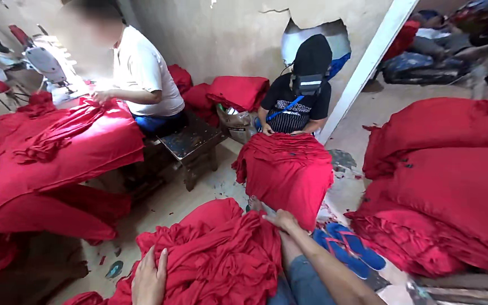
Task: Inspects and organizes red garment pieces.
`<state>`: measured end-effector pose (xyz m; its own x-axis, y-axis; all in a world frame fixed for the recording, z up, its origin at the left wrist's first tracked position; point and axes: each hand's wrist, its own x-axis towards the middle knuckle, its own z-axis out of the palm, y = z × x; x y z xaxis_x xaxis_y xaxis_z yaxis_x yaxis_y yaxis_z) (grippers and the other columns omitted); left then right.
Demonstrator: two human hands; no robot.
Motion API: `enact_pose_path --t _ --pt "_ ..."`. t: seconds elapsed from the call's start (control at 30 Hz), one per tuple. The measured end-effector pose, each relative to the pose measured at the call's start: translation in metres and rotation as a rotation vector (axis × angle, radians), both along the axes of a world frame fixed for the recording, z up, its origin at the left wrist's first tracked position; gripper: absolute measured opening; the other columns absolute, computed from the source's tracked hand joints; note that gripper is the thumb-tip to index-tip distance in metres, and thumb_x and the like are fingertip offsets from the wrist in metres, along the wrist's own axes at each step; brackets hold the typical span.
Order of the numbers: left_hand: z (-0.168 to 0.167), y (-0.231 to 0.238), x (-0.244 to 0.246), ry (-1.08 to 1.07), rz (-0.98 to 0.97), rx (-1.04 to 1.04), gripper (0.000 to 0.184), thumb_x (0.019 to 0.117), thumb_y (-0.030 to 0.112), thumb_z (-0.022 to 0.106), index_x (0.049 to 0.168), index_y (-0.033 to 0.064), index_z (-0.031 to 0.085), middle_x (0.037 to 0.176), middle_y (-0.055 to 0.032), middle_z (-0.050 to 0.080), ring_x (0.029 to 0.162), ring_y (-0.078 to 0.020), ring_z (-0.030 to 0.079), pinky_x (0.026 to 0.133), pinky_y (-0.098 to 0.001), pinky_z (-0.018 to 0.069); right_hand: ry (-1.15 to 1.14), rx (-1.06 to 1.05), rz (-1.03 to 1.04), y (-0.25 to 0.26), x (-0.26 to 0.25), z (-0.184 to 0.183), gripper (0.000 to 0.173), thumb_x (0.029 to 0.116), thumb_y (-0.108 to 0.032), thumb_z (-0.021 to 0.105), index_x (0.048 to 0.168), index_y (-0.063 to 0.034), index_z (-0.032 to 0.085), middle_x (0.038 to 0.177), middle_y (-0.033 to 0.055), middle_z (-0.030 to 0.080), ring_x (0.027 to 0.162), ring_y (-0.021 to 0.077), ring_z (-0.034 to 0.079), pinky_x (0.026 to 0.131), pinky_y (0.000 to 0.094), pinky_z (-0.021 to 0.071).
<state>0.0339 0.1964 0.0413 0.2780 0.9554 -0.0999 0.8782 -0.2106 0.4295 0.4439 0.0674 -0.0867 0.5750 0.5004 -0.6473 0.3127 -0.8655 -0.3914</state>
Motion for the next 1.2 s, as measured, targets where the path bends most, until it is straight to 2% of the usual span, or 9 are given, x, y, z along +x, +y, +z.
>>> enact_pose_path --t 0.07,0.2,0.37,0.47,0.53,0.63,0.73,0.83,1.2 --pt "0.001 0.001 0.0 0.007 -0.008 -0.006 0.064 0.108 0.048 0.036 0.148 -0.0004 0.05 0.147 -0.0251 0.053 0.141 -0.0427 0.047 0.115 -0.0656 0.0305 0.039 -0.043 0.018 0.002 -0.012 -0.015 0.075 0.0899 -0.049 0.074 0.136 0.0078 0.056 0.137 0.0309 0.058 0.131 0.0448 0.055 0.107 0.0631 0.0423" --pt "0.0 0.001 -0.001 0.005 -0.008 0.01 0.064 0.1079 0.047 0.037 0.148 -0.0016 0.05 0.146 -0.0262 0.054 0.14 -0.0428 0.047 0.116 -0.0646 0.0304 0.059 -0.084 0.045 0.012 -0.027 -0.01 0.051 0.097 -0.03 0.063 0.133 0.0066 0.059 0.139 0.0292 0.057 0.133 0.0437 0.054 0.107 0.0628 0.043" --pt "0.001 0.0 -0.001 -0.009 0.002 0.003 0.065 0.1083 0.047 0.038 0.147 -0.0038 0.05 0.146 -0.0293 0.052 0.141 -0.0457 0.046 0.116 -0.0646 0.0295 0.003 0.412 -0.183 0.008 -0.021 -0.007 0.036 0.1031 -0.021 0.055 0.132 -0.0013 0.062 0.126 0.0228 0.066 0.118 0.0382 0.064 0.102 0.0578 0.0482" --pt "0.001 0.001 -0.001 -0.011 -0.013 0.009 0.067 0.1078 0.047 0.037 0.147 -0.0059 0.049 0.146 -0.0304 0.052 0.141 -0.0461 0.046 0.117 -0.0643 0.0289 0.256 0.646 -0.177 -0.006 -0.015 -0.001 0.026 0.0942 -0.004 0.065 0.12 -0.002 0.068 0.111 0.0131 0.07 0.079 0.0192 0.063 0.07 0.0383 0.0526" --pt "0.0 0.003 -0.002 -0.017 -0.017 0.014 0.066 0.108 0.046 0.038 0.146 -0.0071 0.049 0.144 -0.0316 0.053 0.14 -0.0464 0.046 0.117 -0.0634 0.0298 0.409 0.679 0.027 -0.018 -0.012 0.013 0.043 0.0886 0.003 0.067 0.131 -0.0051 0.063 0.128 0.0119 0.066 0.082 0.0176 0.063 0.066 0.0367 0.052" --pt "0.0 0.003 -0.002 -0.018 -0.009 0.006 0.066 0.1082 0.045 0.039 0.146 -0.0079 0.048 0.144 -0.0323 0.053 0.14 -0.047 0.046 0.117 -0.0636 0.0294 0.476 0.725 0.173 -0.027 -0.022 0.032 0.059 0.0885 -0.011 0.076 0.143 -0.0065 0.056 0.133 0.0135 0.063 0.09 0.0169 0.063 0.07 0.0358 0.052" --pt "0.0 0.004 -0.002 -0.01 -0.007 0.025 0.066 0.1082 0.046 0.039 0.145 -0.0076 0.05 0.143 -0.0318 0.054 0.139 -0.0465 0.047 0.117 -0.0636 0.0294 0.368 0.738 0.135 -0.027 -0.035 0.038 0.025 0.0961 -0.02 0.07 0.112 -0.0001 0.07 0.097 0.0082 0.071 0.069 0.0083 0.057 0.064 0.0288 0.0465" --pt "0.0 0.003 -0.002 -0.009 -0.007 0.022 0.065 0.1082 0.045 0.039 0.145 -0.0069 0.05 0.142 -0.0313 0.055 0.139 -0.046 0.048 0.116 -0.0634 0.0302 0.332 0.699 0.099 -0.031 -0.028 0.037 0.022 0.0978 -0.02 0.068 0.104 0.0012 0.072 0.087 0.0062 0.072 0.065 0.0069 0.058 0.062 0.027 0.0474" --pt "0.002 0.005 0.0 0.025 -0.015 0.018 0.064 0.1087 0.045 0.038 0.144 -0.006 0.052 0.139 -0.0326 0.057 0.136 -0.0474 0.05 0.114 -0.0658 0.0317 0.357 0.727 -0.023 -0.065 -0.002 0.027 0.023 0.1024 -0.021 0.061 0.108 0.0002 0.066 0.083 0.0054 0.062 0.061 0.0085 0.052 0.059 0.0274 0.0462"
